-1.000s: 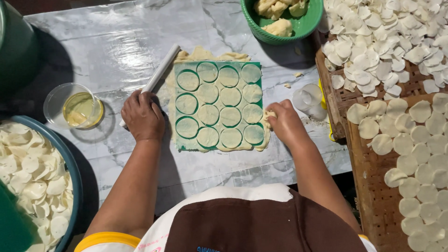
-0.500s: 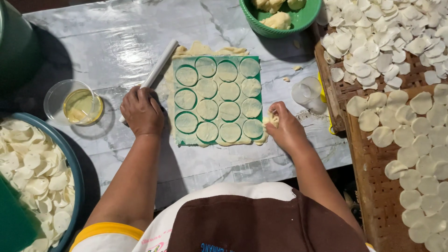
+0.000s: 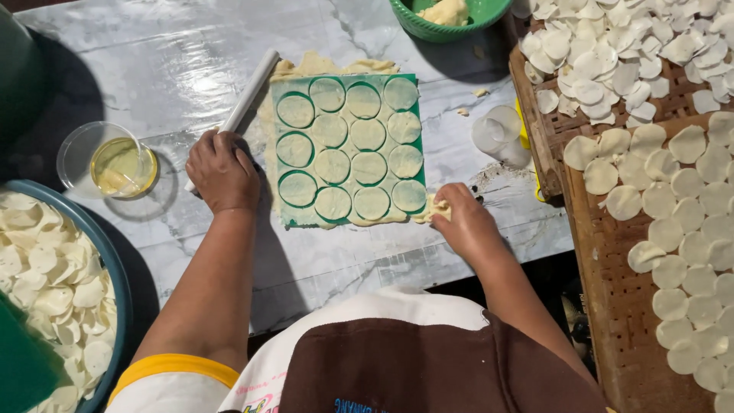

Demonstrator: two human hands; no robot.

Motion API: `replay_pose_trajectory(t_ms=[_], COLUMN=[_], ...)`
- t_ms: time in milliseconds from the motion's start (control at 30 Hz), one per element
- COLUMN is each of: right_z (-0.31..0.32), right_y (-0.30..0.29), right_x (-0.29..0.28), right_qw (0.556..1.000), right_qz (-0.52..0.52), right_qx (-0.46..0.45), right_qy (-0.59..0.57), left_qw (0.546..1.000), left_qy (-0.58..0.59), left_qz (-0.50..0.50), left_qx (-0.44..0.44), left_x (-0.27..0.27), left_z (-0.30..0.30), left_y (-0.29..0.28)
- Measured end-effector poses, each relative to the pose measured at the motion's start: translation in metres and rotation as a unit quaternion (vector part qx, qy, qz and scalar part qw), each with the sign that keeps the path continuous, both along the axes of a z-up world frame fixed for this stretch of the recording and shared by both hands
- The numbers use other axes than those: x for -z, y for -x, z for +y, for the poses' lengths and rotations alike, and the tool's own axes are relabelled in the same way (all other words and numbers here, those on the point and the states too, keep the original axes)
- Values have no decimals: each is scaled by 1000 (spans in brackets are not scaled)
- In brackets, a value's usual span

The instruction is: Cutting out small circles from a thin sheet of dough using a circular cutter and placing them on a tray

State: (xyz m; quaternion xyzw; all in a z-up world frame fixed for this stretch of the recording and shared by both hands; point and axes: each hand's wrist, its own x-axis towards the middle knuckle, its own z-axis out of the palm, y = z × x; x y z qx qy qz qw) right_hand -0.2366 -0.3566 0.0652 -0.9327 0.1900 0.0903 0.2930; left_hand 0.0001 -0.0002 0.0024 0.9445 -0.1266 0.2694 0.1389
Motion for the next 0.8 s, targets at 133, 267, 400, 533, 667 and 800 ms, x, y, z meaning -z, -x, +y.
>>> replay_pose_trajectory(t_ms=[133,267,400,533,667,800], right_z=[19,21,29,55,77,87], right_y=[15,22,29,21,9,8], right_x=[-20,4,18,2,27,31], right_qw=[998,996,998,999,989,986], right_qz=[42,33,-14,-49,-89,-132], right_qx=[19,66,8,12,51,38], right_qy=[-44,-54,-57,-21,103,90], left_qw=[1000,1000,1000,1000,1000,1000], left_qy=[-1,11,11,18,21,24], left_qz=[-2,5,4,14,13,8], left_qx=[-5,2,7,8,14,19], left_x=[5,6,4,5,1,0], left_z=[0,1,0,1,1,1], left_y=[-2,-4,-3,-3,-2,-2])
